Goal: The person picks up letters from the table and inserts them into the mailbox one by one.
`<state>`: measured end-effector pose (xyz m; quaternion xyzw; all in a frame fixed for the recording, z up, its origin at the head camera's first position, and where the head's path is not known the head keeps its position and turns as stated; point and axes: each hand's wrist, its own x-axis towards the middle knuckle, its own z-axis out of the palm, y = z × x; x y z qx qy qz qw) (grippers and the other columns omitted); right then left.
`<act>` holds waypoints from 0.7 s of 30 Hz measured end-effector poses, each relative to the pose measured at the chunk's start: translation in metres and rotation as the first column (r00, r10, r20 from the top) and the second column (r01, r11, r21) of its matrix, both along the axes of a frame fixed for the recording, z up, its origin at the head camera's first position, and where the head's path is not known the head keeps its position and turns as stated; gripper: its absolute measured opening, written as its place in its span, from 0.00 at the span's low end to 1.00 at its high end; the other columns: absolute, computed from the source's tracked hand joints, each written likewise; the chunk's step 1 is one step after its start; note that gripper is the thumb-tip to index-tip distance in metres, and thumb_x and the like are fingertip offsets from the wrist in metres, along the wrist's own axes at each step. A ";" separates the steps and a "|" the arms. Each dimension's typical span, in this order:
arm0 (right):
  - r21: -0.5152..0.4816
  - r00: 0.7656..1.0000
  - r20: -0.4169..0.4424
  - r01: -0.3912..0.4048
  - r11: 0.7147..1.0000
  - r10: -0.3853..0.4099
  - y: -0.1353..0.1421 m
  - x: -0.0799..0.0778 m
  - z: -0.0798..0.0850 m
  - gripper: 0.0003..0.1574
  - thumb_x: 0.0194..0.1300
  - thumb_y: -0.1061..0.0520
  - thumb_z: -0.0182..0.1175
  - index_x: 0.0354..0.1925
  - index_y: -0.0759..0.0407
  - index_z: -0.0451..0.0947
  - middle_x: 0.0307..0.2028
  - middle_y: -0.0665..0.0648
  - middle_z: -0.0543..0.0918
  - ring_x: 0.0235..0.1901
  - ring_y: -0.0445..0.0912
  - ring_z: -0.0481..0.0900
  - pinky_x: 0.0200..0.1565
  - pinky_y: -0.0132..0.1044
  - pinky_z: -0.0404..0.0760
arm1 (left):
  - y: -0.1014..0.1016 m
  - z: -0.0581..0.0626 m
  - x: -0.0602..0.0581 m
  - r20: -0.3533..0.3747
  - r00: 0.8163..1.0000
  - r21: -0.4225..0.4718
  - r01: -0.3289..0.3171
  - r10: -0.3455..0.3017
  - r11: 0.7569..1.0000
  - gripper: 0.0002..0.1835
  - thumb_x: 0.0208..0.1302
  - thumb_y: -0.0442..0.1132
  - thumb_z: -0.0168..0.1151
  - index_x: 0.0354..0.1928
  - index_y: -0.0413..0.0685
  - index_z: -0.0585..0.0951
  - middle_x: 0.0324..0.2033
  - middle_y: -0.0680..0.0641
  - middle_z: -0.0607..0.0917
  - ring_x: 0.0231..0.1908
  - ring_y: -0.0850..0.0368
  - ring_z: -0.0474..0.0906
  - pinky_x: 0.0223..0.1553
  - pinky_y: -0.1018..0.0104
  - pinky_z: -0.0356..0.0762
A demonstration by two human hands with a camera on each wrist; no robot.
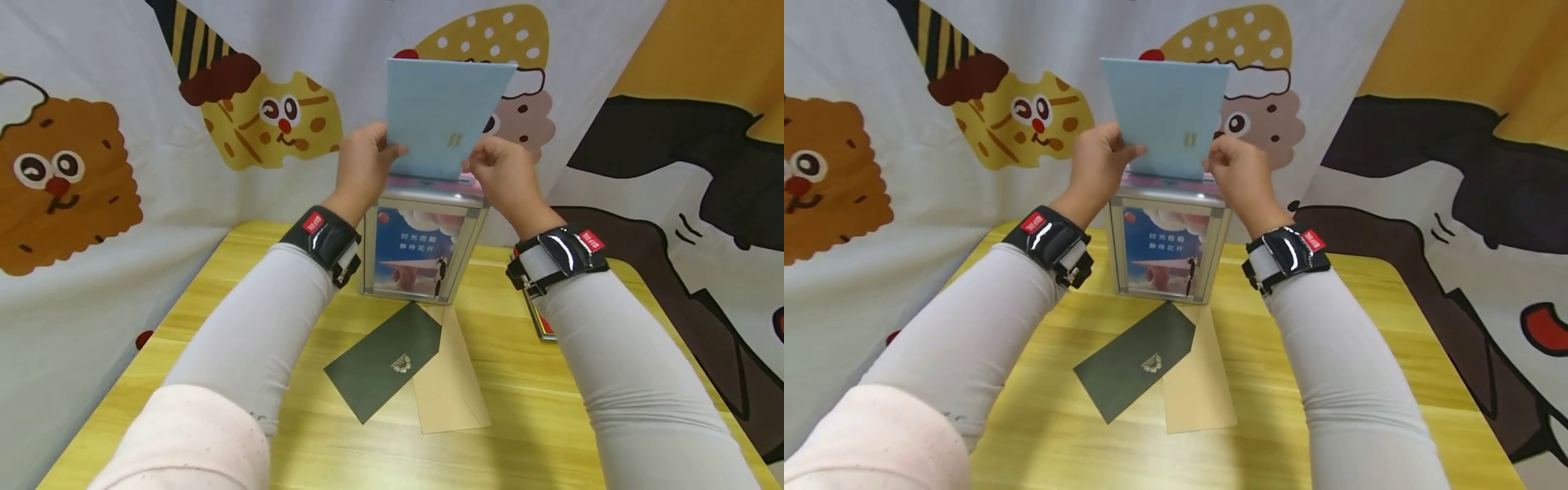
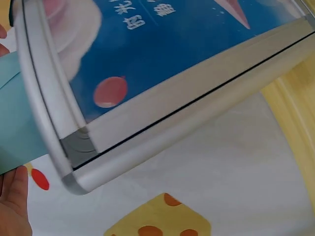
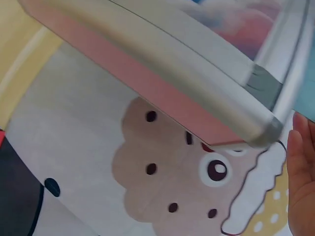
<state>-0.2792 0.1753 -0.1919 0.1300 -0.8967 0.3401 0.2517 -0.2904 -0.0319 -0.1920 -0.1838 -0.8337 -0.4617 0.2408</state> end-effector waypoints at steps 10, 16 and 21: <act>0.089 0.997 0.079 0.004 0.996 -0.011 0.003 -0.001 0.005 0.10 0.70 0.61 0.57 0.42 0.67 0.80 0.43 0.65 0.85 0.47 0.55 0.81 0.42 0.39 0.75 | 0.003 -0.013 -0.014 0.114 0.993 -0.027 -0.020 0.023 0.999 0.20 0.65 0.38 0.62 0.21 0.46 0.63 0.24 0.46 0.71 0.31 0.55 0.68 0.32 0.71 0.61; 0.004 0.999 0.019 0.033 0.999 -0.034 0.005 0.010 0.028 0.13 0.70 0.58 0.57 0.46 0.66 0.81 0.42 0.63 0.85 0.43 0.42 0.82 0.42 0.28 0.75 | 0.005 -0.015 -0.019 0.151 0.988 -0.058 -0.033 0.042 0.998 0.20 0.65 0.38 0.62 0.21 0.46 0.63 0.26 0.45 0.73 0.33 0.55 0.69 0.33 0.72 0.62; -0.056 0.999 -0.037 0.024 0.998 -0.026 0.005 0.013 0.034 0.10 0.68 0.59 0.59 0.38 0.67 0.81 0.38 0.60 0.87 0.32 0.27 0.76 0.32 0.22 0.70 | 0.007 -0.016 -0.024 0.162 0.986 -0.084 -0.026 0.039 0.996 0.22 0.65 0.37 0.62 0.20 0.46 0.61 0.25 0.46 0.71 0.32 0.55 0.68 0.32 0.71 0.62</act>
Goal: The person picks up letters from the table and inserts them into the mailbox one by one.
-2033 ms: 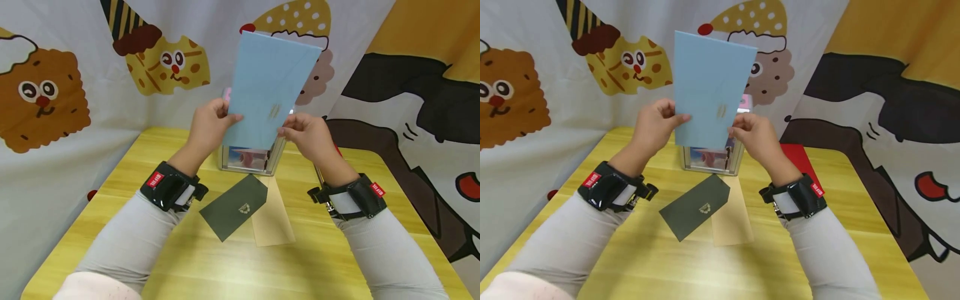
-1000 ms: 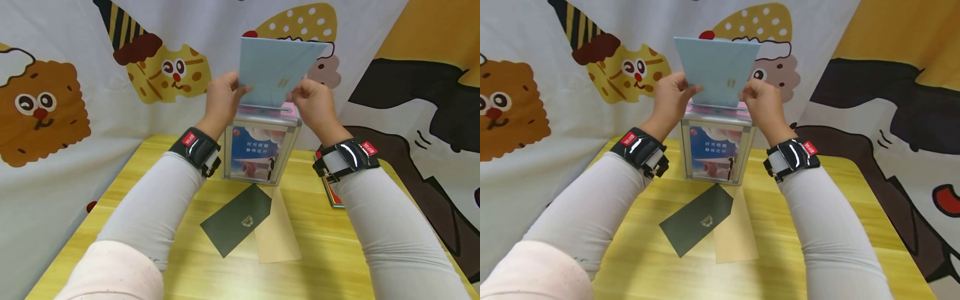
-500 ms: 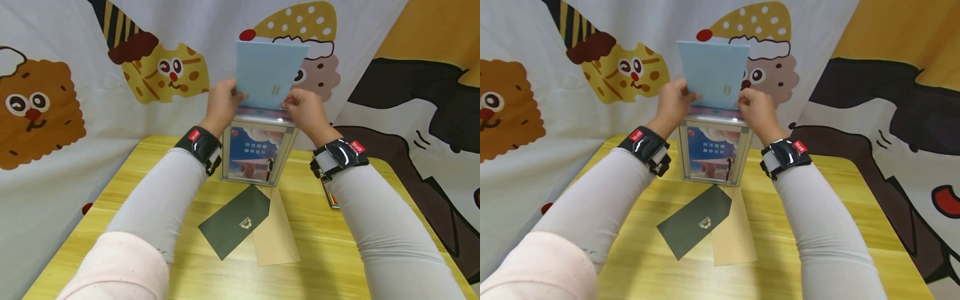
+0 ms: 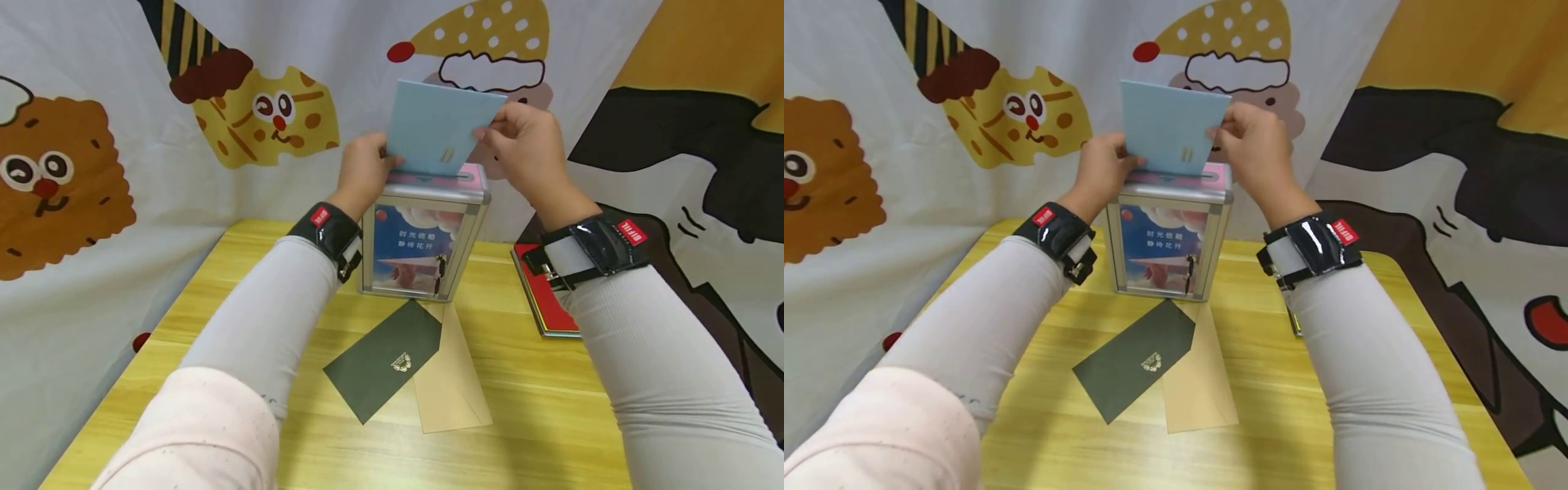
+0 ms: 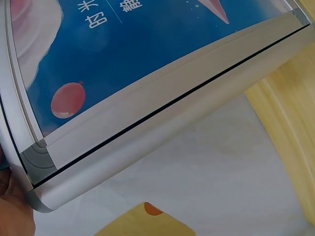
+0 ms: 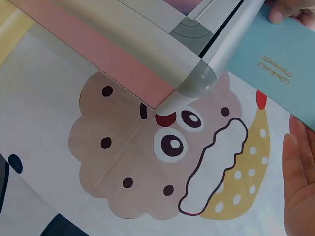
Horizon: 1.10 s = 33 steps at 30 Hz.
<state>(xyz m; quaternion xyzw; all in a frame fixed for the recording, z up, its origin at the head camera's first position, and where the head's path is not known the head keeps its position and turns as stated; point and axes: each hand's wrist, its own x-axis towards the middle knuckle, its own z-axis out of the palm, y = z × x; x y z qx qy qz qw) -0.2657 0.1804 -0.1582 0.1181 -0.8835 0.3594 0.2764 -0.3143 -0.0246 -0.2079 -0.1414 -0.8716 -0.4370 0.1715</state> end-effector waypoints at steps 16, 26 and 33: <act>0.093 1.000 -0.009 0.026 0.995 -0.026 -0.009 -0.005 -0.008 0.12 0.67 0.58 0.61 0.40 0.67 0.83 0.41 0.63 0.86 0.40 0.41 0.82 0.36 0.21 0.72 | -0.010 0.018 0.010 -0.007 0.998 0.044 0.058 -0.058 0.997 0.06 0.65 0.36 0.63 0.39 0.40 0.79 0.44 0.44 0.85 0.49 0.56 0.78 0.48 0.67 0.74; 0.127 0.998 0.042 0.032 0.991 -0.038 -0.005 -0.013 -0.019 0.12 0.68 0.59 0.59 0.33 0.68 0.80 0.41 0.62 0.86 0.40 0.48 0.84 0.25 0.26 0.64 | -0.016 0.043 0.024 -0.007 0.999 0.044 0.041 -0.041 0.998 0.08 0.67 0.39 0.61 0.43 0.41 0.79 0.41 0.47 0.84 0.44 0.59 0.75 0.45 0.74 0.71; 0.116 0.999 0.048 0.008 0.993 -0.014 -0.006 -0.019 -0.032 0.13 0.69 0.62 0.57 0.27 0.68 0.75 0.38 0.64 0.86 0.30 0.39 0.76 0.23 0.27 0.61 | -0.017 0.047 0.027 -0.011 0.999 -0.035 0.039 -0.039 0.999 0.10 0.68 0.41 0.59 0.45 0.44 0.81 0.41 0.49 0.83 0.43 0.60 0.74 0.44 0.75 0.71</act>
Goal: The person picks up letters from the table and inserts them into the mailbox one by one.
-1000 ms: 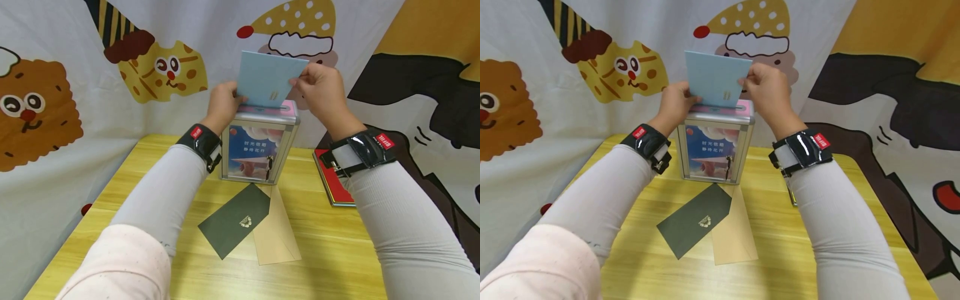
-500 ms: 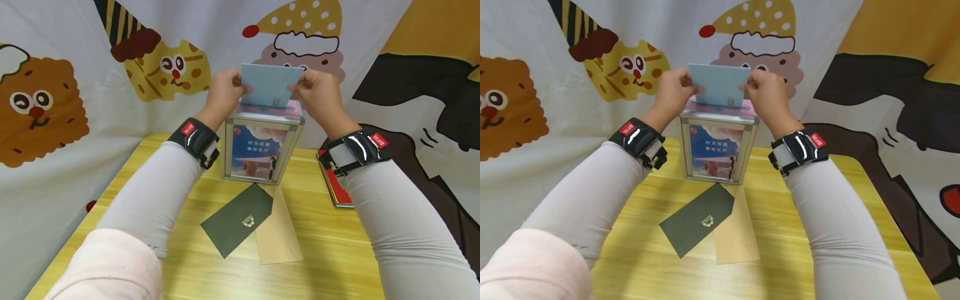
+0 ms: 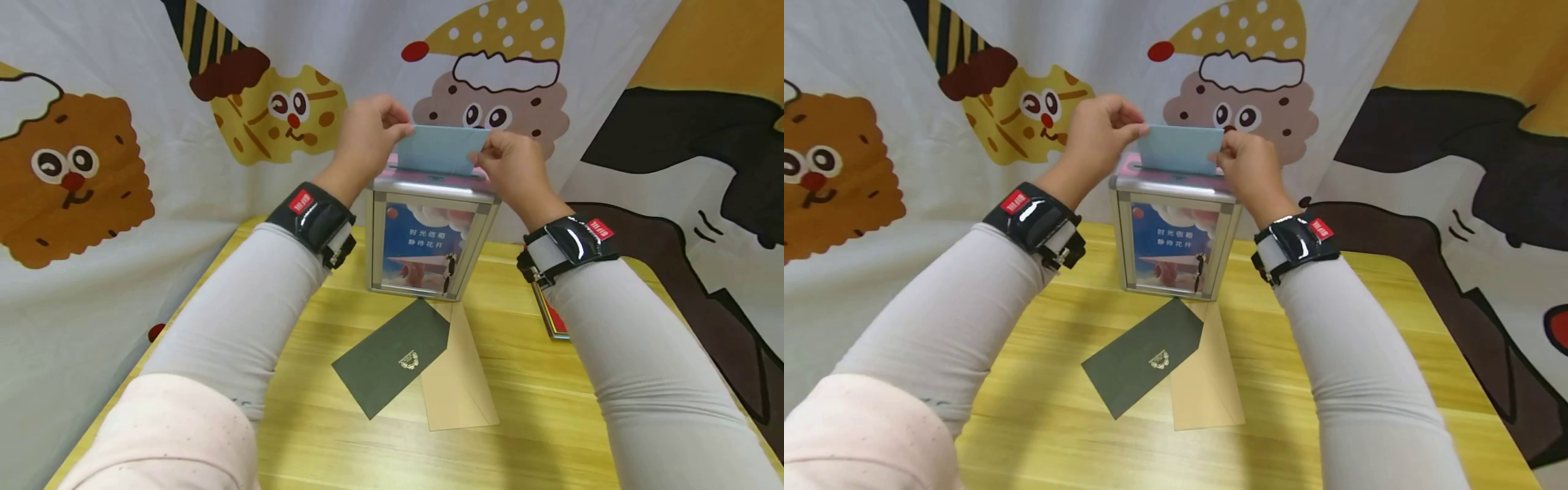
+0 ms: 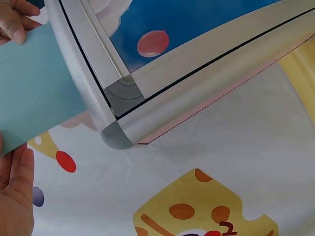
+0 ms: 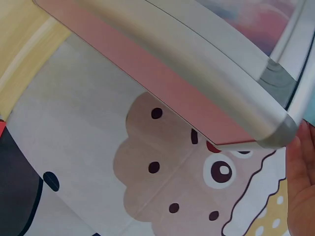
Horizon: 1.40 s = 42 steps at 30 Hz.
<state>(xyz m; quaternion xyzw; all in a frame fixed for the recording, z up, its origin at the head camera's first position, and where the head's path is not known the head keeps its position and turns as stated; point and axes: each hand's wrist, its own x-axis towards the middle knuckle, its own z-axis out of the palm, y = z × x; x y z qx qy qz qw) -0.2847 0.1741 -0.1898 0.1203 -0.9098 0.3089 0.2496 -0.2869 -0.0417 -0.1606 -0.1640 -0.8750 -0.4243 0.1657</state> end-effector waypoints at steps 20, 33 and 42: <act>0.072 0.996 0.093 -0.009 0.997 0.003 0.008 0.002 -0.002 0.17 0.68 0.58 0.60 0.52 0.64 0.79 0.44 0.64 0.84 0.43 0.52 0.81 0.39 0.37 0.74 | 0.018 -0.014 -0.014 0.009 1.000 -0.217 0.011 -0.009 0.976 0.11 0.73 0.36 0.52 0.47 0.42 0.83 0.47 0.46 0.83 0.47 0.55 0.75 0.50 0.68 0.74; 0.361 1.000 0.013 -0.013 0.933 0.009 0.005 0.006 0.004 0.15 0.70 0.63 0.56 0.52 0.64 0.81 0.49 0.63 0.84 0.49 0.55 0.81 0.54 0.48 0.77 | 0.026 -0.033 -0.023 0.002 1.000 -0.262 0.013 -0.013 0.965 0.12 0.73 0.34 0.50 0.50 0.40 0.81 0.50 0.44 0.82 0.51 0.52 0.75 0.54 0.65 0.73; 0.498 0.998 -0.061 0.024 0.867 0.007 0.002 -0.001 -0.008 0.14 0.70 0.66 0.54 0.48 0.62 0.83 0.43 0.63 0.86 0.39 0.58 0.84 0.45 0.50 0.81 | 0.027 -0.041 -0.022 0.071 0.997 -0.364 0.017 0.010 0.931 0.14 0.71 0.31 0.52 0.54 0.46 0.78 0.52 0.46 0.79 0.53 0.53 0.72 0.46 0.63 0.78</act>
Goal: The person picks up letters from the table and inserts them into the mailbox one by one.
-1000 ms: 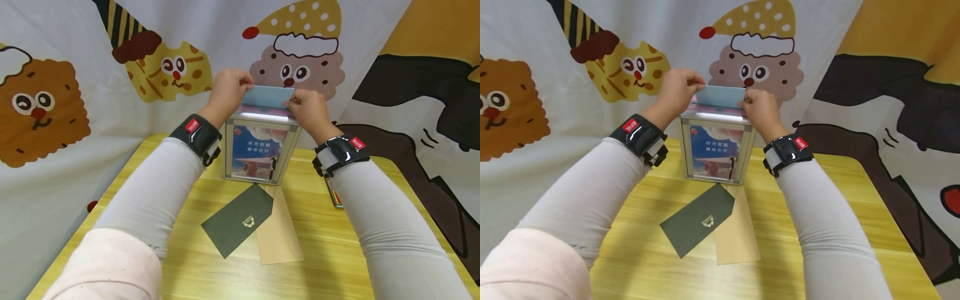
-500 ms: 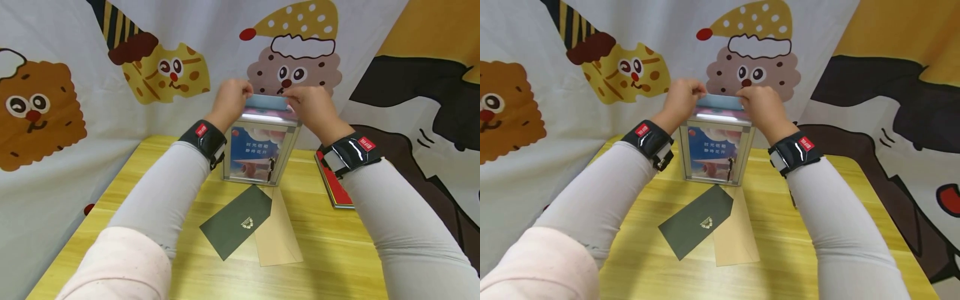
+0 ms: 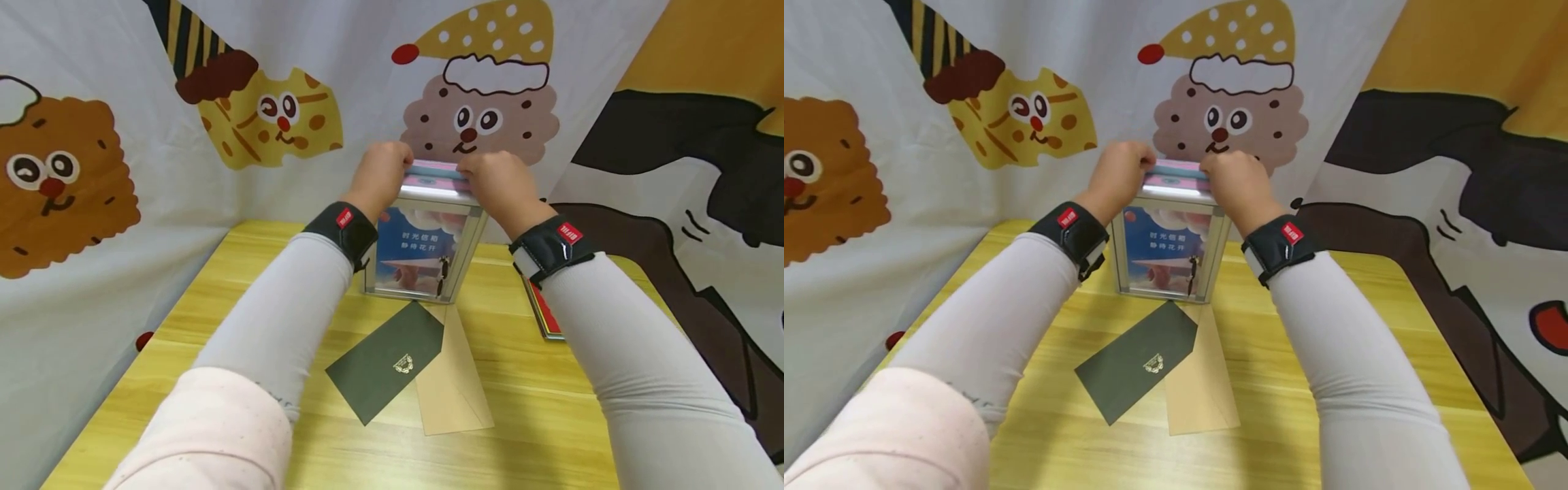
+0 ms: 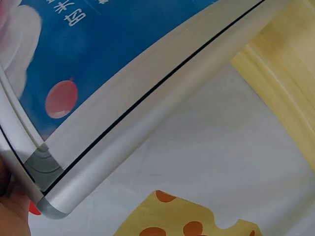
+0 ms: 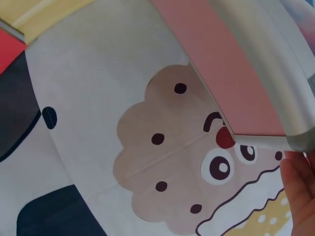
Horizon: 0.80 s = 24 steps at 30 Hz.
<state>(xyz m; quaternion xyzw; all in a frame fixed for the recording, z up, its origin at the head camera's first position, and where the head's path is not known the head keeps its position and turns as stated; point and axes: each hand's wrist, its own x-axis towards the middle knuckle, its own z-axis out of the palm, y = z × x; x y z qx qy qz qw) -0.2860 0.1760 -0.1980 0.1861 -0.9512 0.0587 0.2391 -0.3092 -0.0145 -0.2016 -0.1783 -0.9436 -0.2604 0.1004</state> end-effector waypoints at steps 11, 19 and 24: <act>0.193 0.998 0.031 0.051 0.980 -0.058 -0.007 0.005 0.002 0.12 0.66 0.69 0.57 0.45 0.62 0.83 0.38 0.62 0.86 0.34 0.56 0.81 0.41 0.50 0.80 | 0.000 -0.003 -0.003 -0.118 0.992 -0.201 0.014 -0.038 0.980 0.25 0.44 0.27 0.75 0.47 0.43 0.79 0.44 0.44 0.79 0.47 0.50 0.74 0.49 0.61 0.75; 0.212 0.993 0.072 0.075 0.974 -0.092 -0.009 0.007 0.000 0.16 0.65 0.67 0.59 0.51 0.61 0.81 0.41 0.63 0.85 0.37 0.57 0.81 0.44 0.51 0.80 | 0.003 -0.005 -0.003 -0.109 0.994 -0.180 0.004 -0.024 0.984 0.15 0.56 0.26 0.66 0.45 0.42 0.79 0.44 0.43 0.80 0.47 0.50 0.75 0.48 0.61 0.76; 0.177 0.996 0.038 0.067 0.982 -0.075 -0.007 0.007 -0.001 0.14 0.68 0.67 0.56 0.49 0.61 0.82 0.39 0.63 0.86 0.35 0.57 0.82 0.43 0.51 0.81 | 0.001 -0.002 0.001 -0.094 0.995 -0.130 0.010 -0.023 0.991 0.18 0.53 0.24 0.67 0.46 0.41 0.78 0.45 0.43 0.80 0.48 0.50 0.75 0.49 0.62 0.75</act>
